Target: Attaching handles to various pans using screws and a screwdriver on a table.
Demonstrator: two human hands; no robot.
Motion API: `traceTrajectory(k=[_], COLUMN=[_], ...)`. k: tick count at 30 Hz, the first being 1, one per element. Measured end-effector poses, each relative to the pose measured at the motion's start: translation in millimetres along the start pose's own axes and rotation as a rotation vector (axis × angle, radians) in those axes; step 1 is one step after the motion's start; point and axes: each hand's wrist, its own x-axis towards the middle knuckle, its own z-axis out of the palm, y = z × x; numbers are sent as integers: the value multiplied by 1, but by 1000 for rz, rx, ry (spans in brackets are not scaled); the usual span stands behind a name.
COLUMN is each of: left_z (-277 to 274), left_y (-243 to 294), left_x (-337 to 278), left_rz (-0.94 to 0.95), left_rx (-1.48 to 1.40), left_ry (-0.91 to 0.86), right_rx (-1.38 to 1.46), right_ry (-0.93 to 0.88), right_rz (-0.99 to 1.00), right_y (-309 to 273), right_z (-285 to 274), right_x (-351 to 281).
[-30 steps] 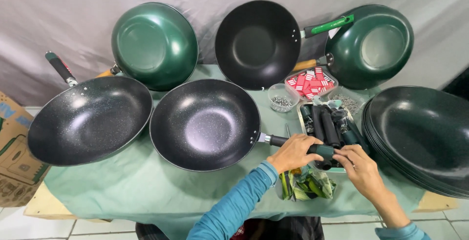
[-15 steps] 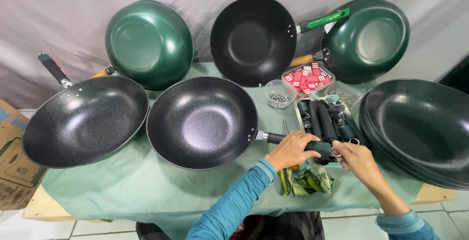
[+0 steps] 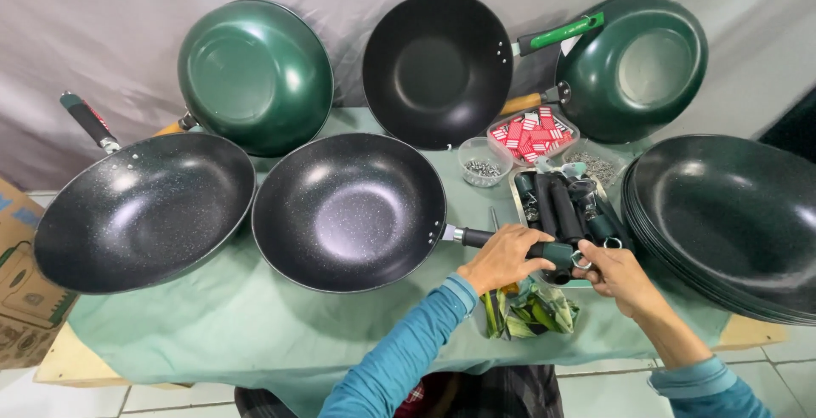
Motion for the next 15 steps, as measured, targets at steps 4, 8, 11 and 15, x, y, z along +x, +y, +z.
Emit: traceTrajectory(k=[4,8,11,15], left_z=[0,-2,-10,-19], left_y=[-1,2,9,17], left_x=[0,0,0,2], left_rz=[5,-19,-47,-158], left_rx=[-5,-20,-41,-157], left_ry=[11,-23,-69,-170], right_rx=[34,65,12,-292], right_ry=[3,-12,-22,-44], right_rz=[68,116,114,32], right_y=[-15,-19,-25,-38], right_z=[5,6,7,-3], right_x=[-9,-12,-14,-14])
